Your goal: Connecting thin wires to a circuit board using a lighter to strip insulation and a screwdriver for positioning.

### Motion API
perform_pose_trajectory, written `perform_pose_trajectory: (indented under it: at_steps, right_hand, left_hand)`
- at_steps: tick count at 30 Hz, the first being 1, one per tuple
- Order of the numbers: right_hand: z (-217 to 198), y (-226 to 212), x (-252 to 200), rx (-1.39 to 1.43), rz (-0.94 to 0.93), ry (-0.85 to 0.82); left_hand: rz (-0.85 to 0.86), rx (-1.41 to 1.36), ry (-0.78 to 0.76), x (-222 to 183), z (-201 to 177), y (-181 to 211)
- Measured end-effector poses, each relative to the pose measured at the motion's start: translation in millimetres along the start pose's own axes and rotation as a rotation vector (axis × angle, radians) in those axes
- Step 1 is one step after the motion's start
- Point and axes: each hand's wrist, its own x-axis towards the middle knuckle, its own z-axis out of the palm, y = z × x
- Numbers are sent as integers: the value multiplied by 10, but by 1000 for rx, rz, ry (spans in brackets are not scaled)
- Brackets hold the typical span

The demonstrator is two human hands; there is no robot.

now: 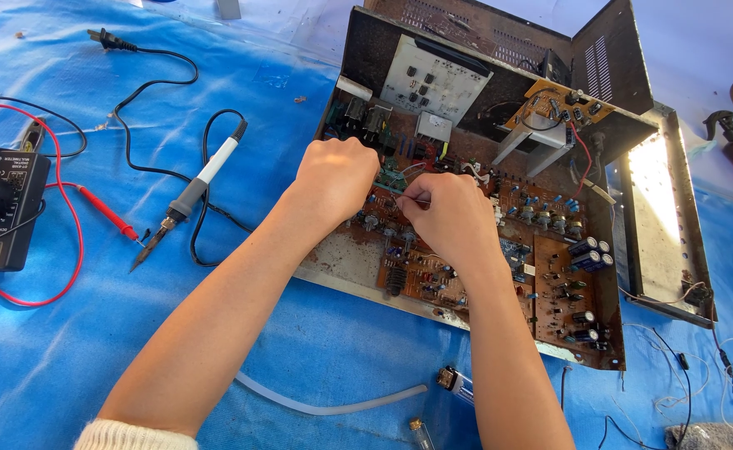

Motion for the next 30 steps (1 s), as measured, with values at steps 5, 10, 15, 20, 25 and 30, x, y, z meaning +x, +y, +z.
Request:
perform_pose_trajectory:
  at_steps: [5, 10, 15, 20, 25, 30]
  right_hand:
    - [61, 47, 38, 0, -7, 9]
    - [82, 35, 59, -44, -32, 30]
    - [83, 26, 71, -18, -31, 37]
    - [126, 36, 75, -37, -41, 29]
    - [137, 34, 65, 1, -65, 58]
    - [108, 36, 54, 5, -65, 62]
  left_hand:
    - [-6, 1, -20, -11, -38, 11]
    - [-2, 6, 14, -12, -68, 19]
    - [-12, -3, -17, -20, -69, 22]
    - [-1, -21, -60, -30, -66, 15]
    - [2, -16, -52, -21, -61, 11]
    - [6, -6, 22, -44, 8, 11]
